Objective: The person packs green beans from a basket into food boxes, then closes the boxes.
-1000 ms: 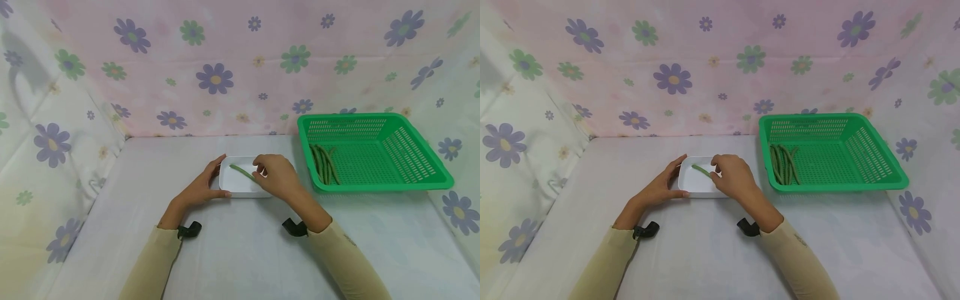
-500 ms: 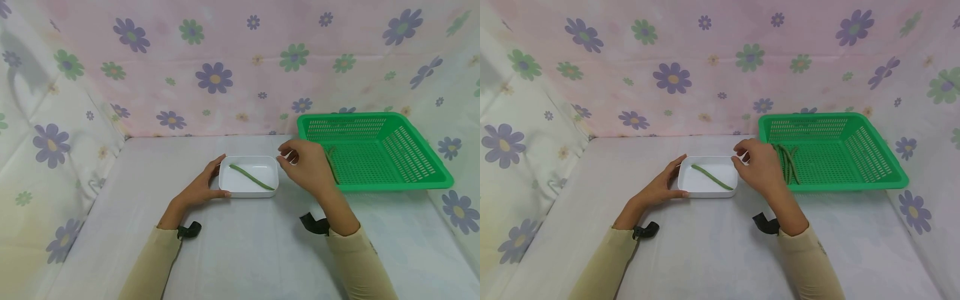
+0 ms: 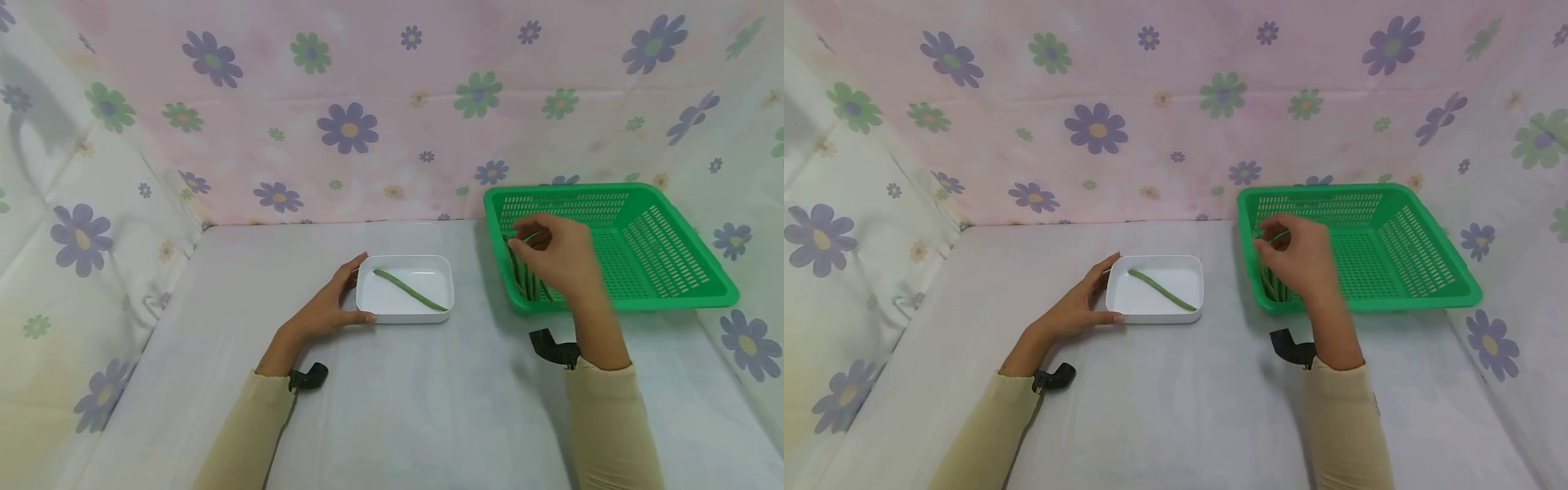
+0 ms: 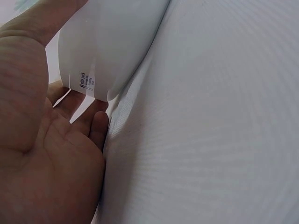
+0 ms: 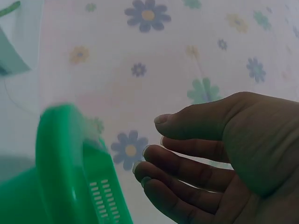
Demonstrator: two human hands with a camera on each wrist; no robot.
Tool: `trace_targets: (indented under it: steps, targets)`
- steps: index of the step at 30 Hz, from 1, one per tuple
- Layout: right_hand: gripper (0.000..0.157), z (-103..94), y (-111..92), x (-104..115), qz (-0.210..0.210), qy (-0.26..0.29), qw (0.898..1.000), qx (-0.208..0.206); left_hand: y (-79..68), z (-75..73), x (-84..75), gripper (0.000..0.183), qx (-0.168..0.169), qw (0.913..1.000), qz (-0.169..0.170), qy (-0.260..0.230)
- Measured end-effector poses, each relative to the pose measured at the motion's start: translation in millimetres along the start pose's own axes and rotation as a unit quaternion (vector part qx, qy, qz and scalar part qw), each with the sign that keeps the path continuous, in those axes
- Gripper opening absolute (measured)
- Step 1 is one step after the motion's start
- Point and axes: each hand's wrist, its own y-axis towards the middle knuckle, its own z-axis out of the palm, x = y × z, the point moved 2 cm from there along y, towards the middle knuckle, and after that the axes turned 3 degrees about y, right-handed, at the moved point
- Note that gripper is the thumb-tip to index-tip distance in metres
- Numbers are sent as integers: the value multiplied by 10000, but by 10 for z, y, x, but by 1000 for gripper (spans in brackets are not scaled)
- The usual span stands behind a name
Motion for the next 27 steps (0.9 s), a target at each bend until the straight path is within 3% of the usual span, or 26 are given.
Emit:
trace_targets:
  steps: [9, 19, 27]
  targets:
    - [29, -93, 50, -300, 525, -427, 9973, 288, -5, -5, -2, 120, 2, 10000, 19, -20]
    - [31, -66, 121, -609, 939, -933, 9869, 927, 3, -15, -2, 120, 25, 10000, 37, -80]
    - [37, -16, 155, -759, 1110, -1331, 9669, 1873, 13, -8, -9, 119, 44, 9999, 61, -116]
